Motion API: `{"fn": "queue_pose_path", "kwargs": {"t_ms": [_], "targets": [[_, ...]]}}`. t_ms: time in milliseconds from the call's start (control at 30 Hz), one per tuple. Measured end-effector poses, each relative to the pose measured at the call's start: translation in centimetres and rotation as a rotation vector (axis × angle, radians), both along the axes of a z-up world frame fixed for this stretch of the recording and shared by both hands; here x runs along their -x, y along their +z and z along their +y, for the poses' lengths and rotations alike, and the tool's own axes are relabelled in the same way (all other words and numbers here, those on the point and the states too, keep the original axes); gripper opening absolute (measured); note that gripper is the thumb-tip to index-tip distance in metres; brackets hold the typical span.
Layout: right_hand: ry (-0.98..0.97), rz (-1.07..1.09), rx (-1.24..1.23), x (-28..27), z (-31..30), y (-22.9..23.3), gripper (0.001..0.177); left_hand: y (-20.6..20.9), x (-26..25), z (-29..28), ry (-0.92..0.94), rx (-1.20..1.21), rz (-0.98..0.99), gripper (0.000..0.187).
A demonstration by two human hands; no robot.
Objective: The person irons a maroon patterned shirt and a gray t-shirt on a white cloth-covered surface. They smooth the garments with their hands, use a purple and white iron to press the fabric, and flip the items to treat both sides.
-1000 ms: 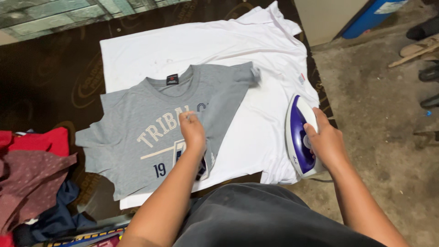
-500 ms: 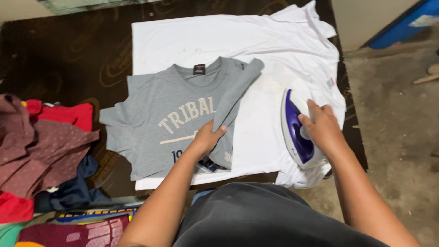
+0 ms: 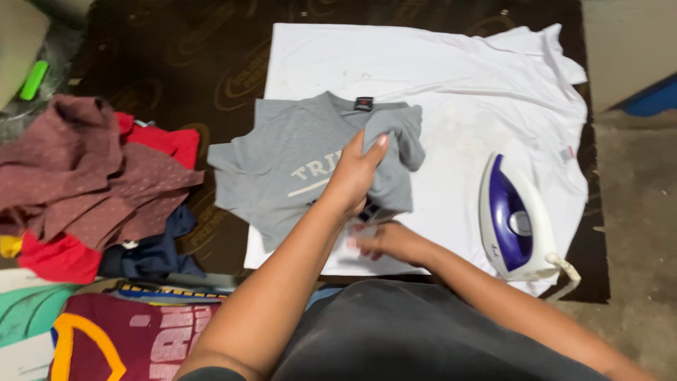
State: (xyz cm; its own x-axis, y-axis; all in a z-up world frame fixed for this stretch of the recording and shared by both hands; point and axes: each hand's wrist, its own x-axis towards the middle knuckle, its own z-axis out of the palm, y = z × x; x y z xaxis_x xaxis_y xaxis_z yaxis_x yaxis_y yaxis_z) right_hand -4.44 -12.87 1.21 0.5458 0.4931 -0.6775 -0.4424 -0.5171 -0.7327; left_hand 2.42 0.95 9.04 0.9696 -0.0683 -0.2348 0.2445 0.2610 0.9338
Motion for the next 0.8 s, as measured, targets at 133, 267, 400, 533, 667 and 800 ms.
{"fn": "queue_pose_path", "kwargs": {"t_ms": [133, 267, 400, 533, 667, 800], "targets": [[-0.322, 0.185, -0.335, -2.6, 1.9, 0.0, 0.051, 2.3, -0.2, 2.0, 0.037, 0.296, 0.003, 0.050], [-0.442, 0.169, -0.394, -4.8, 3.0, 1.8, 0.046, 3.7, 0.2, 4.1, 0.144, 0.461, 0.036, 0.054], [-0.865, -0.167, -0.625, -8.7, 1.4, 4.9, 0.036, 3.5, -0.4, 8.5, 0.362, 0.520, 0.187, 0.058], [-0.924, -0.778, -0.755, -9.9, -2.5, 6.6, 0.026, 0.2, -0.1, 12.9, 0.242, 0.448, 0.016, 0.060], [-0.612, -0.663, -0.335, -8.7, -2.4, 4.9, 0.011, -5.5, 0.6, 13.6, 0.196, 0.235, 0.290, 0.057], [-0.184, -0.891, 0.345, -6.9, -0.5, 2.3, 0.046, -10.1, 3.5, 13.6, 0.061, -0.172, 0.330, 0.055]]}}
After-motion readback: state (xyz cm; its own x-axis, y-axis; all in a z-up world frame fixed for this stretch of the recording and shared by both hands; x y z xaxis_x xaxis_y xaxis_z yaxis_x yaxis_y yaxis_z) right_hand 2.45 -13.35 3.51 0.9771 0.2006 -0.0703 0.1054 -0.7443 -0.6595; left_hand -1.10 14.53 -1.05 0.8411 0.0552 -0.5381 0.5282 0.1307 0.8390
